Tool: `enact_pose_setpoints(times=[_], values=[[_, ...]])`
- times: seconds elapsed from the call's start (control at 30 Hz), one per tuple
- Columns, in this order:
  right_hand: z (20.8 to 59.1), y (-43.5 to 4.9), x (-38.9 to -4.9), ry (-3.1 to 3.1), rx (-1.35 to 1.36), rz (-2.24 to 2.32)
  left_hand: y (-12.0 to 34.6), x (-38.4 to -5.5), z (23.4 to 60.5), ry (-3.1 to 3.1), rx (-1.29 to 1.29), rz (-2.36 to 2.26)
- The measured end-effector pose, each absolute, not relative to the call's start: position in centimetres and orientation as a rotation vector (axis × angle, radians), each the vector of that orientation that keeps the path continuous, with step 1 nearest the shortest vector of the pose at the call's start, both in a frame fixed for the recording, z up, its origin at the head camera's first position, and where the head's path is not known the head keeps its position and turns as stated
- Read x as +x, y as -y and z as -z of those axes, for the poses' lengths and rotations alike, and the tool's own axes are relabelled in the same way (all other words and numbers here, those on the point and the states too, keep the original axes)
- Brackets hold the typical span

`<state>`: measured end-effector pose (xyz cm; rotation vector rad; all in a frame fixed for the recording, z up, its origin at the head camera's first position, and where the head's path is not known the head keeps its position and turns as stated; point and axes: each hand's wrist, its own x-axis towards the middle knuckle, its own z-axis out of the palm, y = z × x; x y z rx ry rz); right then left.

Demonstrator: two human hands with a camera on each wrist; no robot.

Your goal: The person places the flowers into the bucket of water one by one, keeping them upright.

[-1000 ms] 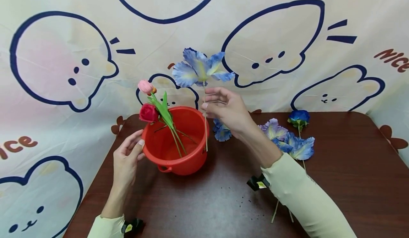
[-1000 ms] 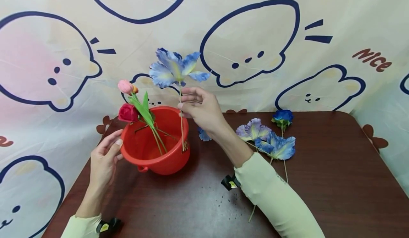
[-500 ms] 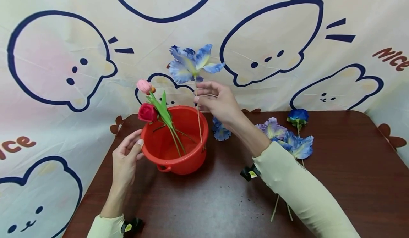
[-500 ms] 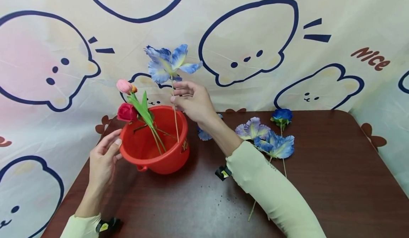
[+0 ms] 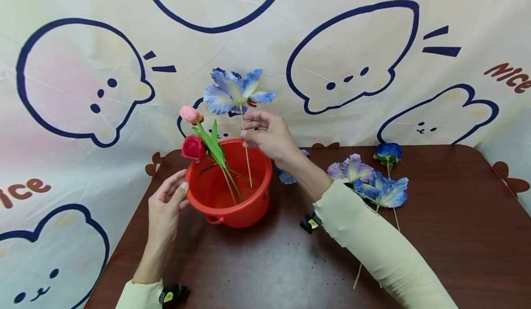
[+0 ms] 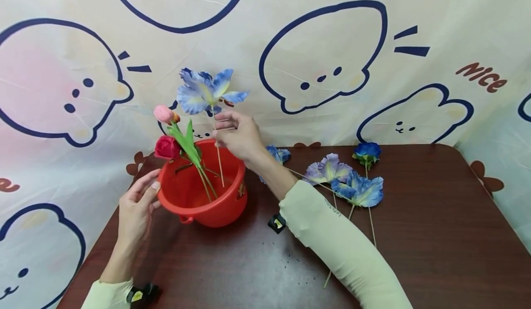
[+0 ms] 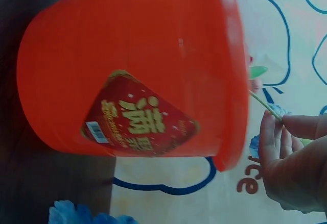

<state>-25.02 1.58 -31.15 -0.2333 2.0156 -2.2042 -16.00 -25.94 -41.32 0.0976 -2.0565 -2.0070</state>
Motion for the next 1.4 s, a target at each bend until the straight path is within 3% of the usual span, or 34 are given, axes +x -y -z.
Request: enact_pose_setpoints(times=[1.2, 1.4], values=[[34.0, 4.1, -24.7, -2.136, -0.114, 1.955, 26.0, -15.9, 41.4, 2.070, 0.102, 2.011], [33.6, 4.0, -24.4, -2.391, -0.126, 1.726, 26.0, -16.0, 41.3, 2.070, 0.100, 2.016]])
